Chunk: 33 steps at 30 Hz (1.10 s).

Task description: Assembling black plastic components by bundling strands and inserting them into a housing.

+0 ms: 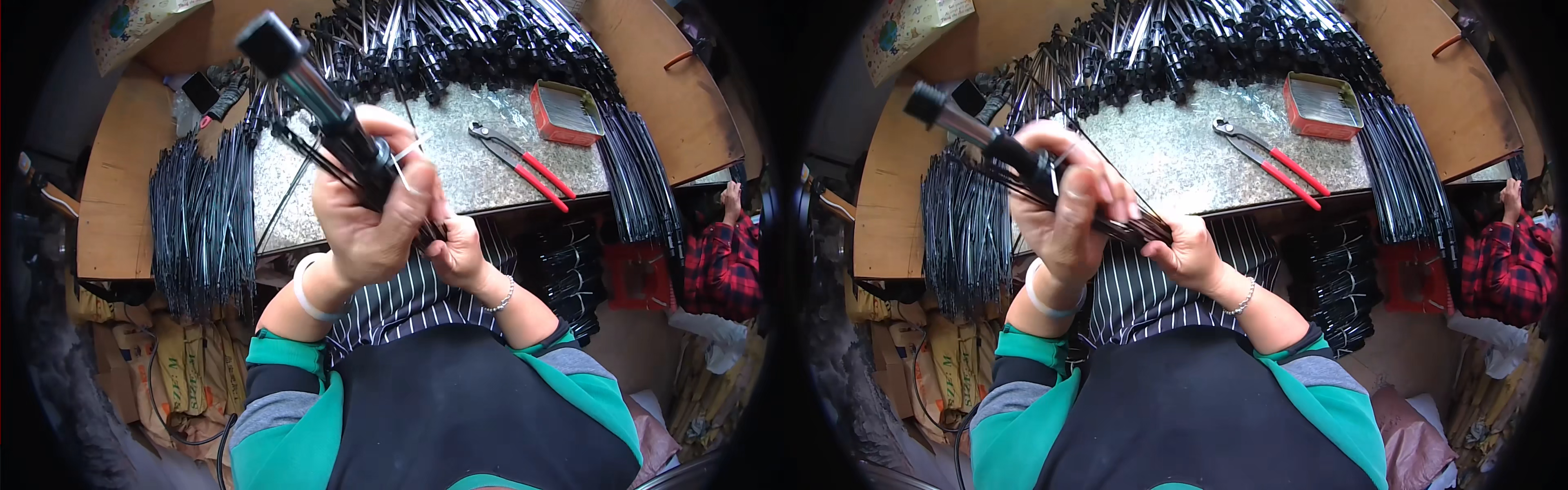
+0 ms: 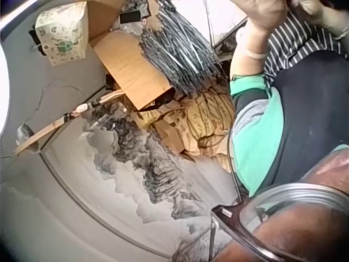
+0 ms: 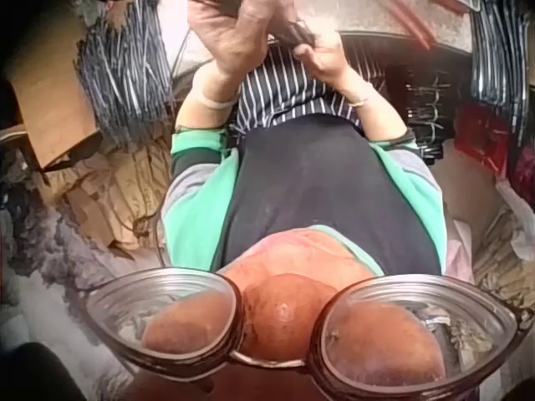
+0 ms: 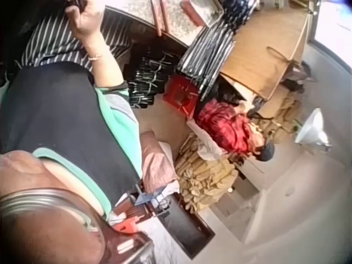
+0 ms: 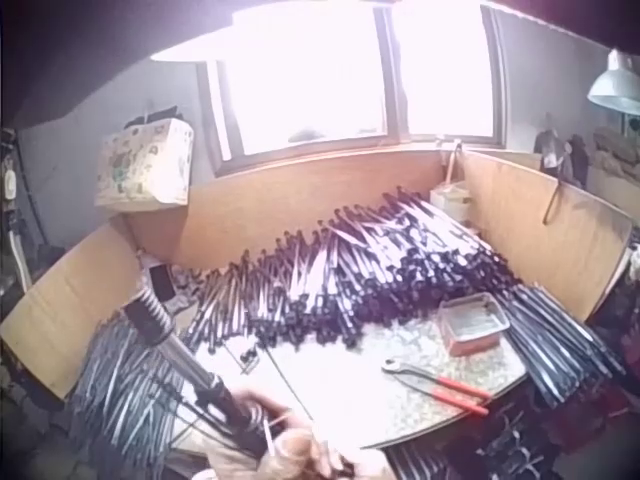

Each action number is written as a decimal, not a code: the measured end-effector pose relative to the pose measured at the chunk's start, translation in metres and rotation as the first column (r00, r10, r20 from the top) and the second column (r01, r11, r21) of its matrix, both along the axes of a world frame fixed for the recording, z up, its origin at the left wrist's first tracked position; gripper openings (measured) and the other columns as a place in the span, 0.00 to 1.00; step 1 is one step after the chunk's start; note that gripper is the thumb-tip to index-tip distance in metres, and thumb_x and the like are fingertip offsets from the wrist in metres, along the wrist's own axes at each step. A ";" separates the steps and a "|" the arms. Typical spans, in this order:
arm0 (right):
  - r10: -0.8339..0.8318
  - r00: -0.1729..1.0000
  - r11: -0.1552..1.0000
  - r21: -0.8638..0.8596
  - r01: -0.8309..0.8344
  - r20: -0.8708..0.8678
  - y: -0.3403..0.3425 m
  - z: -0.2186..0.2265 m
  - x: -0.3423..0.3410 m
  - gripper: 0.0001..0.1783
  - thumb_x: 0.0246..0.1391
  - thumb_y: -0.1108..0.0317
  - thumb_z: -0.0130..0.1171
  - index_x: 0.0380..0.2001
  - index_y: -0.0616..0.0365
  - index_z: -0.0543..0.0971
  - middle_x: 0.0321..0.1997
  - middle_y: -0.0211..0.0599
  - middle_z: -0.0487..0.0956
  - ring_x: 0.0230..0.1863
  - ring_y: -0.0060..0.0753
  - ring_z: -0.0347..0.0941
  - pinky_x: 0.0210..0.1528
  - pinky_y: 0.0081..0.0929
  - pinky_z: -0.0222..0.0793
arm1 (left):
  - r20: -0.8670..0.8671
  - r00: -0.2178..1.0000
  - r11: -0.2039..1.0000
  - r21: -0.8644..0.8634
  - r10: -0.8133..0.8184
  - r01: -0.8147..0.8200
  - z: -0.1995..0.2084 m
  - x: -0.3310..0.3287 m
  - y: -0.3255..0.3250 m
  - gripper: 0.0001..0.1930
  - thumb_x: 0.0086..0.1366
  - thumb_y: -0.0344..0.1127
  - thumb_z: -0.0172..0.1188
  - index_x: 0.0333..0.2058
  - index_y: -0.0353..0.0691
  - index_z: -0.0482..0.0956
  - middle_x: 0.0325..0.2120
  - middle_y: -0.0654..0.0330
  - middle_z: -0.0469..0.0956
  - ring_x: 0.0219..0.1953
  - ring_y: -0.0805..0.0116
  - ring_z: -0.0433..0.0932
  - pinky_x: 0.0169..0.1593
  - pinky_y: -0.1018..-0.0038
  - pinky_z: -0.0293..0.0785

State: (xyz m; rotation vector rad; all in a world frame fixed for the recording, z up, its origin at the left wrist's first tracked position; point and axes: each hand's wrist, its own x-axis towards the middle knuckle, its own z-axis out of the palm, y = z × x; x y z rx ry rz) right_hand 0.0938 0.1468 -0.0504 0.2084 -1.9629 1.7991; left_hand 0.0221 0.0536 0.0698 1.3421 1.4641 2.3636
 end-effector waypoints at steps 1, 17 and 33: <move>-0.092 0.994 0.994 0.055 0.096 -0.057 -0.004 -0.002 0.004 0.36 0.48 0.39 0.54 0.42 0.66 0.71 0.27 0.41 0.77 0.29 0.30 0.75 0.34 0.25 0.69 | 0.034 0.995 0.992 -0.085 -0.090 0.093 -0.005 -0.001 -0.005 0.12 0.65 0.32 0.50 0.42 0.29 0.66 0.18 0.62 0.66 0.15 0.77 0.65 0.19 0.82 0.68; -0.334 0.873 0.671 0.560 0.485 -0.356 0.036 0.048 0.026 0.07 0.46 0.67 0.60 0.25 0.57 0.73 0.31 0.40 0.71 0.39 0.42 0.66 0.39 0.33 0.65 | 0.280 0.935 0.918 -0.385 0.217 -0.098 -0.054 0.003 -0.029 0.13 0.64 0.25 0.47 0.46 0.28 0.72 0.13 0.71 0.64 0.11 0.87 0.58 0.15 0.87 0.53; -0.362 0.932 0.580 0.781 0.230 -0.006 0.092 0.075 0.052 0.18 0.35 0.71 0.67 0.36 0.55 0.78 0.33 0.35 0.67 0.30 0.28 0.66 0.30 0.20 0.63 | 0.265 0.931 0.901 -0.415 0.252 -0.126 -0.067 -0.018 -0.023 0.13 0.65 0.27 0.48 0.45 0.26 0.72 0.09 0.71 0.63 0.09 0.86 0.57 0.14 0.86 0.54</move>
